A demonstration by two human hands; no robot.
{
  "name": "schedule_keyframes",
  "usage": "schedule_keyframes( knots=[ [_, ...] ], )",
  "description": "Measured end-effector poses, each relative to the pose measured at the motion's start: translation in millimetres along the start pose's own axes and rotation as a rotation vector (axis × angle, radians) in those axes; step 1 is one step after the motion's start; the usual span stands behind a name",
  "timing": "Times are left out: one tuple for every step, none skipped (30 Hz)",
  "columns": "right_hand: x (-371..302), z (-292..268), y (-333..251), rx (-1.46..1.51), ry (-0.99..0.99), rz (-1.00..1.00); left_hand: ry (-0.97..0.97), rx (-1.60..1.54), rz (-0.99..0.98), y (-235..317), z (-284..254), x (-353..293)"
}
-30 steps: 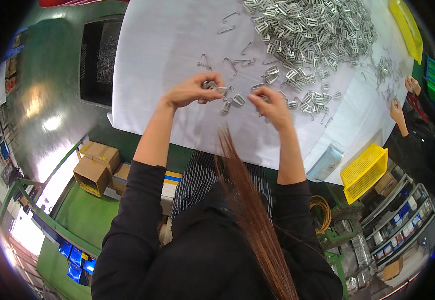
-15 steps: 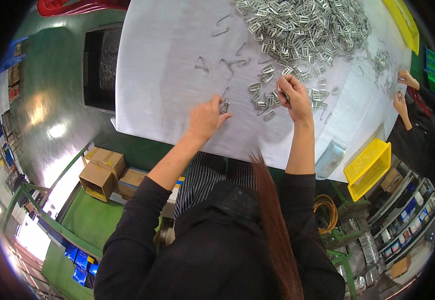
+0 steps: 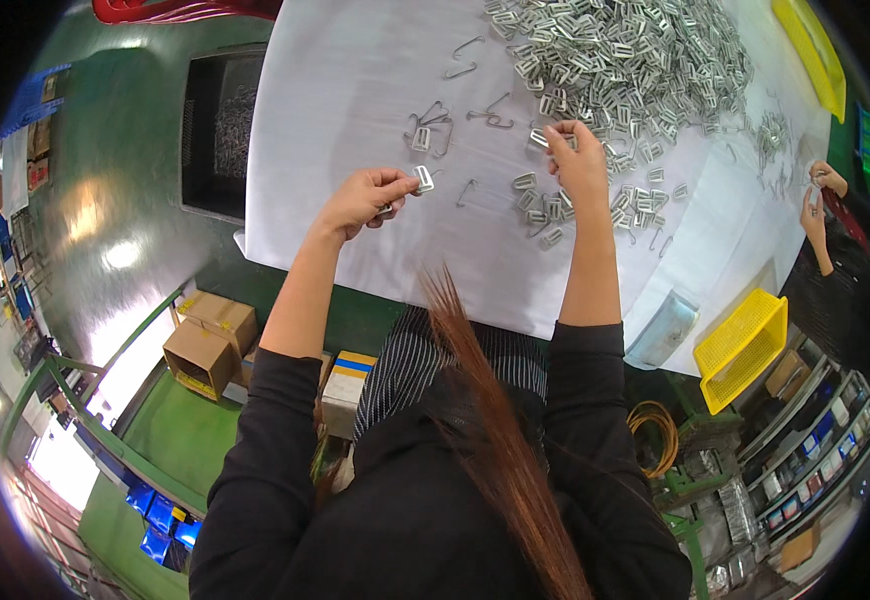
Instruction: The person repeatedly picks small metal clips and cylindrical fasteners from a white sheet on a table, joins them by hand, and places the assembled units into a yellow basket. The person also occasionally gathers loose fasteners and moves them aside.
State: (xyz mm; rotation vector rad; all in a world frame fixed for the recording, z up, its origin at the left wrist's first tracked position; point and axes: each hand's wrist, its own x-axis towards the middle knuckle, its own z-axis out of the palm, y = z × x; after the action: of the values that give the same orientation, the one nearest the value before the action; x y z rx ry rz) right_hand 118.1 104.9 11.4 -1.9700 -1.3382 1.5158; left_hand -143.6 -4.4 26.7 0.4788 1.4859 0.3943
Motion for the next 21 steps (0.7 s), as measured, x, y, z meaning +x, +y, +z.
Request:
schedule_keyframes(
  knots=[
    [5, 5, 9, -0.253, 0.173, -0.168, -0.027, 0.004, 0.015, 4, -2, -2],
    [8, 6, 20, -0.362, 0.202, -0.170, -0.054, 0.008, 0.031, 7, -3, -3],
    [-2, 12, 8, -0.469, 0.222, -0.174, -0.026, 0.029, 0.075, 5, -4, -4],
    [-7, 16, 1, -0.576, 0.242, -0.179, 0.002, 0.051, 0.119, 3, -3, -4],
    [-4, 18, 6, -0.574, 0.213, -0.223, 0.029, 0.074, 0.162, 2, -4, -4],
    [-2, 17, 13, -0.576, 0.192, -0.262, -0.001, 0.007, 0.127, 5, -5, -5],
    [0, 13, 20, -0.578, 0.171, -0.299, -0.032, -0.059, 0.090, 11, -6, -7],
    [2, 4, 27, -0.271, 0.023, -0.176, -0.064, -0.125, 0.054, 14, -7, -7],
    [1, -4, 28, 0.038, -0.132, -0.058, 0.041, -0.047, 0.100, 12, -8, -3],
    [-2, -11, 29, 0.347, -0.287, 0.066, 0.146, 0.031, 0.144, 9, -8, 4],
    [-11, -18, 32, 0.630, -0.413, -0.007, 0.250, 0.110, 0.186, 7, -7, 9],
    [-19, -20, 28, 0.762, -0.439, -0.019, 0.382, 0.267, 0.297, 10, -1, 15],
    [-27, -20, 21, 0.897, -0.469, -0.027, 0.515, 0.426, 0.401, 13, 7, 18],
    [-32, -17, 17, 1.032, -0.497, -0.034, 0.647, 0.587, 0.505, 15, 14, 21],
    [-30, -14, 17, 0.997, -0.477, -0.083, 0.663, 0.643, 0.510, 15, 19, 29],
    [-25, -13, 16, 0.804, -0.450, -0.040, 0.681, 0.700, 0.513, 12, 23, 38],
    [-19, -13, 14, 0.610, -0.421, 0.002, 0.698, 0.758, 0.515, 9, 24, 45],
    [-16, -13, 13, 0.419, -0.386, 0.042, 0.619, 0.653, 0.543, 11, 24, 44],
    [-17, -7, 12, 0.021, -0.291, -0.027, 0.540, 0.548, 0.569, 14, 21, 41],
    [-21, -2, 15, -0.233, -0.169, -0.162, 0.461, 0.443, 0.591, 17, 16, 38],
    [-28, 3, 22, -0.485, -0.048, -0.294, 0.213, 0.214, 0.493, 18, 4, 33]
  ],
)
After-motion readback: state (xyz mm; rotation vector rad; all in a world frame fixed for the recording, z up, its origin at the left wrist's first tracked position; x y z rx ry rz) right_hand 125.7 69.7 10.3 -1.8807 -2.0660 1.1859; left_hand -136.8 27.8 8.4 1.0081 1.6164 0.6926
